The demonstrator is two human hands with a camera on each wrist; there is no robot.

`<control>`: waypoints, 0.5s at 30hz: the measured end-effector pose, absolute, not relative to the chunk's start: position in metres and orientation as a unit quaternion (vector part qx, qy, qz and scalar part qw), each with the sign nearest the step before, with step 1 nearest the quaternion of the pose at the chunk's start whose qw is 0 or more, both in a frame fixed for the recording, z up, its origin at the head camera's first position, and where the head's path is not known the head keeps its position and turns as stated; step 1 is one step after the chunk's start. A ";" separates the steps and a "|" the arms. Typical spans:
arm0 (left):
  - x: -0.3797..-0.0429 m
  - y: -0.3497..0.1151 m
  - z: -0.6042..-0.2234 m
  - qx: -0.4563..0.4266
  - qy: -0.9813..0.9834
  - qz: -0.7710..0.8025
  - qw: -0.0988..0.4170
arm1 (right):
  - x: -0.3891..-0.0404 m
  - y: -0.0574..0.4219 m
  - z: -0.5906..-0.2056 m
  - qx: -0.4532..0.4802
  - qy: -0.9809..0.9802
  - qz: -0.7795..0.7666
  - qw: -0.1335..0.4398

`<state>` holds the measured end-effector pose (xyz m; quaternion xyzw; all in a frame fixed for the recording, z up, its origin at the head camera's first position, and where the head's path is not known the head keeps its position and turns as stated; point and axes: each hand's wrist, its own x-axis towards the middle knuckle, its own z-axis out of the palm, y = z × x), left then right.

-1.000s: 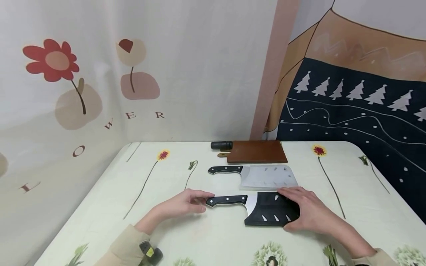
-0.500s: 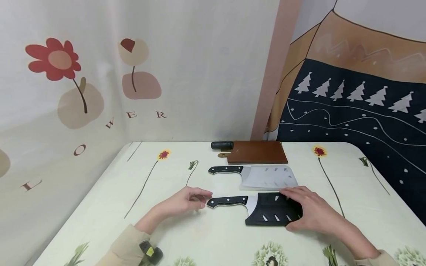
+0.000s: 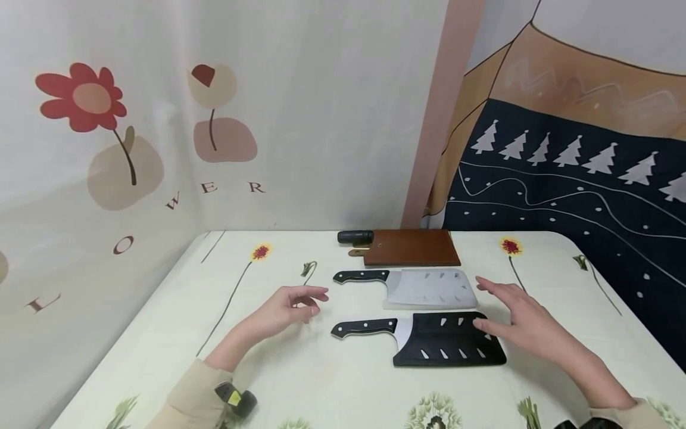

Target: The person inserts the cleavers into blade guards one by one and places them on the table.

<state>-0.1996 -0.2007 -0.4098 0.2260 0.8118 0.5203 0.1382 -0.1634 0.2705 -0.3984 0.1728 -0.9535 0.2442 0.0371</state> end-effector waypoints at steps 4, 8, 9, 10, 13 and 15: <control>-0.206 -0.203 -0.403 0.207 0.813 0.532 0.116 | -0.170 0.278 -0.396 0.175 -0.949 0.259 0.046; -0.216 -0.204 -0.398 0.178 0.816 0.541 0.094 | -0.179 0.284 -0.396 0.188 -0.939 0.285 0.046; -0.219 -0.204 -0.397 0.170 0.819 0.541 0.087 | -0.181 0.285 -0.396 0.191 -0.937 0.290 0.046; -0.221 -0.204 -0.396 0.162 0.822 0.540 0.078 | -0.184 0.286 -0.396 0.193 -0.935 0.294 0.046; -0.230 -0.203 -0.394 0.143 0.836 0.527 0.050 | -0.194 0.288 -0.396 0.188 -0.936 0.292 0.046; -0.236 -0.200 -0.393 0.134 0.844 0.518 0.036 | -0.202 0.287 -0.396 0.177 -0.940 0.288 0.042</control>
